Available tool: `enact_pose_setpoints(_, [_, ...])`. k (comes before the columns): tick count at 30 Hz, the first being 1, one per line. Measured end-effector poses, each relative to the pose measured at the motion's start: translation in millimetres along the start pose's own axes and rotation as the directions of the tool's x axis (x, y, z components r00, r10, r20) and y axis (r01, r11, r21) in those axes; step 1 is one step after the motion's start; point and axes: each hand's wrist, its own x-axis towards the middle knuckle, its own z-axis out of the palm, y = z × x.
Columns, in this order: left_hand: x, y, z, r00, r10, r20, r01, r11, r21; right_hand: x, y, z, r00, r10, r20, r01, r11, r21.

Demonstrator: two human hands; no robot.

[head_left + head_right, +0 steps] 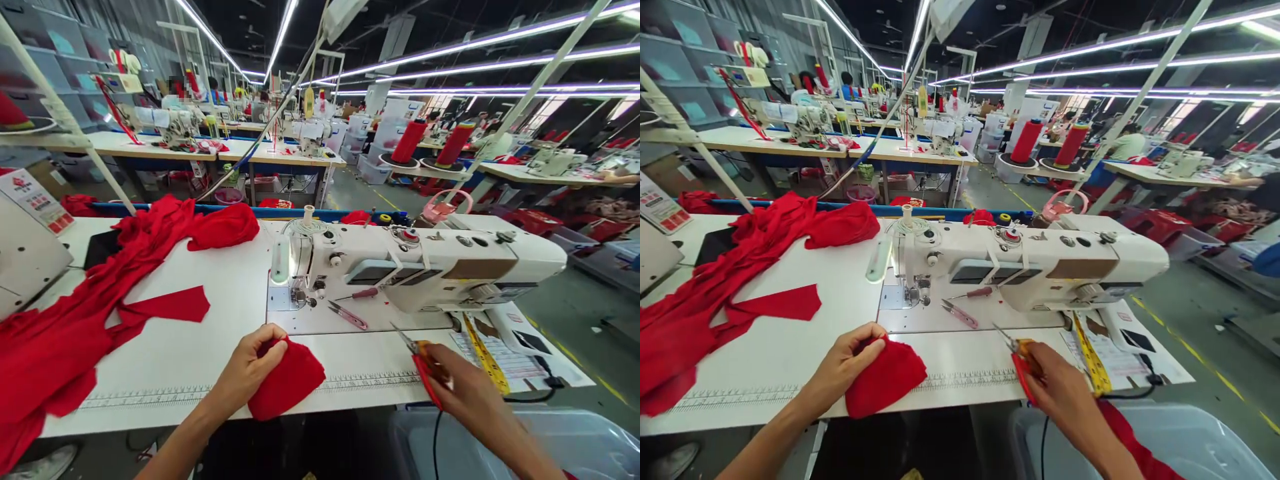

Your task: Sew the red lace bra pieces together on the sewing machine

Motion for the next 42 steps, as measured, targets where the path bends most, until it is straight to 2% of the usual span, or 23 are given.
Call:
enact_pose_setpoints(2, [-1, 1, 1.1, 1.000, 0.024, -0.003, -0.024, 1.000, 0.012, 9, -43, 1, 0.980, -0.162, 0.118, 0.133, 0.966, 0.223])
enact_pose_setpoints(5, [-5, 3, 1.1, 0.998, 0.059, -0.001, -0.058, 0.998, 0.023, 29, -96, 4, 0.938, -0.298, 0.175, 0.235, 0.922, 0.308])
enact_pose_setpoints(7, [-9, 3, -0.3, 0.998, 0.061, -0.003, -0.061, 0.998, 0.015, 41, -116, 4, 0.911, -0.368, 0.188, 0.297, 0.899, 0.320])
enact_pose_setpoints(10, [-14, 1, -2.7, 0.998, 0.061, -0.024, -0.062, 0.998, -0.010, 52, -128, 4, 0.871, -0.449, 0.200, 0.376, 0.871, 0.317])
enact_pose_setpoints(15, [-13, -4, -3.6, 0.994, 0.098, -0.052, -0.099, 0.995, -0.015, 57, -131, 2, 0.835, -0.501, 0.228, 0.432, 0.853, 0.293])
enact_pose_setpoints(23, [-13, 0, 0.2, 0.995, 0.085, -0.051, -0.086, 0.996, -0.019, 60, -136, -9, 0.815, -0.469, 0.341, 0.381, 0.876, 0.295])
enact_pose_setpoints(27, [-16, 0, 2.3, 0.997, 0.058, -0.060, -0.061, 0.997, -0.051, 58, -135, -5, 0.815, -0.474, 0.335, 0.369, 0.868, 0.332])
enact_pose_setpoints(29, [-18, -1, 2.7, 0.995, 0.055, -0.078, -0.058, 0.998, -0.039, 54, -131, -1, 0.834, -0.459, 0.306, 0.353, 0.870, 0.344])
enact_pose_setpoints(32, [-19, -3, -2.6, 0.993, 0.045, -0.112, -0.046, 0.999, -0.001, 45, -115, 5, 0.889, -0.371, 0.268, 0.295, 0.913, 0.282])
enact_pose_setpoints(34, [-18, -1, -14.6, 0.988, 0.020, -0.151, -0.017, 1.000, 0.024, 37, -99, 10, 0.934, -0.274, 0.229, 0.239, 0.956, 0.169])
enact_pose_setpoints(36, [-12, 8, -35.6, 0.976, 0.011, -0.218, 0.009, 0.996, 0.090, 29, -81, 17, 0.967, -0.179, 0.180, 0.178, 0.984, 0.026])
enact_pose_setpoints(38, [0, 24, -64.2, 0.941, 0.097, -0.325, -0.015, 0.969, 0.246, 22, -63, 22, 0.984, -0.101, 0.145, 0.117, 0.988, -0.104])
enact_pose_setpoints(40, [18, 46, -95.6, 0.841, 0.296, -0.452, -0.029, 0.860, 0.509, 20, -50, 25, 0.989, -0.016, 0.146, 0.046, 0.979, -0.198])
enact_pose_setpoints(41, [29, 56, -110.2, 0.757, 0.436, -0.486, -0.016, 0.756, 0.654, 20, -45, 25, 0.987, 0.039, 0.153, -0.002, 0.972, -0.236])
enact_pose_setpoints(42, [40, 65, -123.1, 0.635, 0.595, -0.492, 0.003, 0.636, 0.772, 23, -41, 24, 0.982, 0.099, 0.160, -0.053, 0.962, -0.266])
